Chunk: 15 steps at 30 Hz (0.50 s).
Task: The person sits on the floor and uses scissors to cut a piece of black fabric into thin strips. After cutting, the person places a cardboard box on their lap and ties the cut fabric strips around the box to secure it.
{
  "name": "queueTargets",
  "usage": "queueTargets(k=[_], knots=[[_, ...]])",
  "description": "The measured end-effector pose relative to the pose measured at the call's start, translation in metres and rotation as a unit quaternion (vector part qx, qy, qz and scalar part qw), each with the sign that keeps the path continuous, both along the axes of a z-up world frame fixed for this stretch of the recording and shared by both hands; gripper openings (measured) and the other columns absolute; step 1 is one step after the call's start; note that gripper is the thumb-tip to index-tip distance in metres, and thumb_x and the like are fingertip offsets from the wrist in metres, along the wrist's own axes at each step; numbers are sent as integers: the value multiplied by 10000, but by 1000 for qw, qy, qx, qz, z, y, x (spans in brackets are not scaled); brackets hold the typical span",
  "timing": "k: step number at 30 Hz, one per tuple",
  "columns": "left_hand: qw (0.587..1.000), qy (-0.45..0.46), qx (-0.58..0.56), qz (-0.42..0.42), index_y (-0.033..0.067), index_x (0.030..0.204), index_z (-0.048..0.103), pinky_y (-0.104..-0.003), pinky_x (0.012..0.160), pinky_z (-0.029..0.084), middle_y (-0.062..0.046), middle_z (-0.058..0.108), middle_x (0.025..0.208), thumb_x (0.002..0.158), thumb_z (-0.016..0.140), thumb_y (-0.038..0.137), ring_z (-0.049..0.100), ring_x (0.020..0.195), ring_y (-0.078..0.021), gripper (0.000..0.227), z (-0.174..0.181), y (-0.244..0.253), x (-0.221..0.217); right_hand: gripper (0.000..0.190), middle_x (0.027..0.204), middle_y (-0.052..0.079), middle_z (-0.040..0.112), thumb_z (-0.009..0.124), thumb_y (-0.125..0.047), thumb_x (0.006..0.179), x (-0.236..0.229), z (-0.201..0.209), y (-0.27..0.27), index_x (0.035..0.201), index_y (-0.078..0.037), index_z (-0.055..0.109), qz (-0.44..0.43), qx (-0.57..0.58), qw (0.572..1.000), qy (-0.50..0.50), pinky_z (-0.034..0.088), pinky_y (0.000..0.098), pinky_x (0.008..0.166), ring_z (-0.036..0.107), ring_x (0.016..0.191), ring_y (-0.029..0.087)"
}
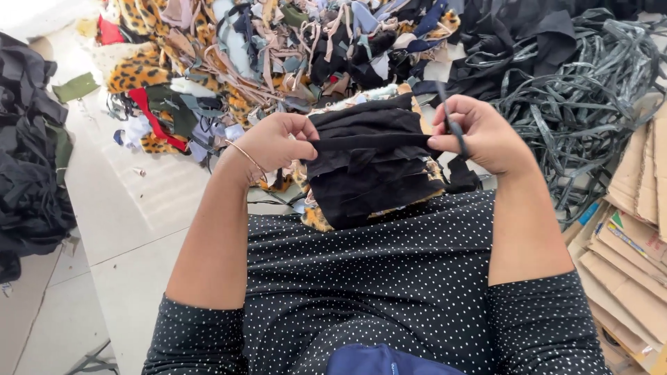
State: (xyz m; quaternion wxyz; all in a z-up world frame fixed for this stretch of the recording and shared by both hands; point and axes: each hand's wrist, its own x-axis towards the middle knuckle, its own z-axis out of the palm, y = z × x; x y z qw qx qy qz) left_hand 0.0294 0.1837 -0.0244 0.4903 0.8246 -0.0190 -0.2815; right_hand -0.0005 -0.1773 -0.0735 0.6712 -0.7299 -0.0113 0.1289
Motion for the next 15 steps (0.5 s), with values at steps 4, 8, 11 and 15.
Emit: queueTargets(k=[4, 8, 11, 15], knots=[[986, 113, -83, 93, -2, 860, 677, -214, 455, 385, -44, 590, 662, 812, 667, 4, 511, 473, -110, 49, -2, 20, 6, 317, 856, 28, 691, 782, 9, 781, 16, 2, -12, 1044, -83, 630, 20, 79, 996, 47, 487, 150, 693, 646, 751, 74], [962, 124, -159, 184, -32, 906, 667, -212, 408, 345, -55, 565, 627, 851, 650, -38, 481, 442, -108, 58, -27, 29, 18, 312, 825, -6, 684, 800, -31, 764, 39, -1, -9, 1018, -125, 646, -11, 63, 997, 39, 458, 141, 701, 625, 720, 46], [939, 79, -176, 286, 7, 929, 731, -147, 444, 431, -52, 672, 722, 857, 731, 29, 540, 509, -66, 75, -47, 27, 29, 275, 795, -14, 616, 750, 22, 790, 62, -5, -9, 997, -113, 629, -46, 78, 994, 60, 479, 137, 616, 564, 625, 43], [930, 62, -190, 307, 4, 973, 735, -164, 492, 505, -83, 720, 781, 877, 711, 15, 685, 625, -110, 99, -62, 16, 35, 306, 832, 8, 617, 755, -22, 781, 94, -9, -12, 1042, -117, 626, -48, -47, 994, 87, 456, 172, 657, 561, 667, 81]])
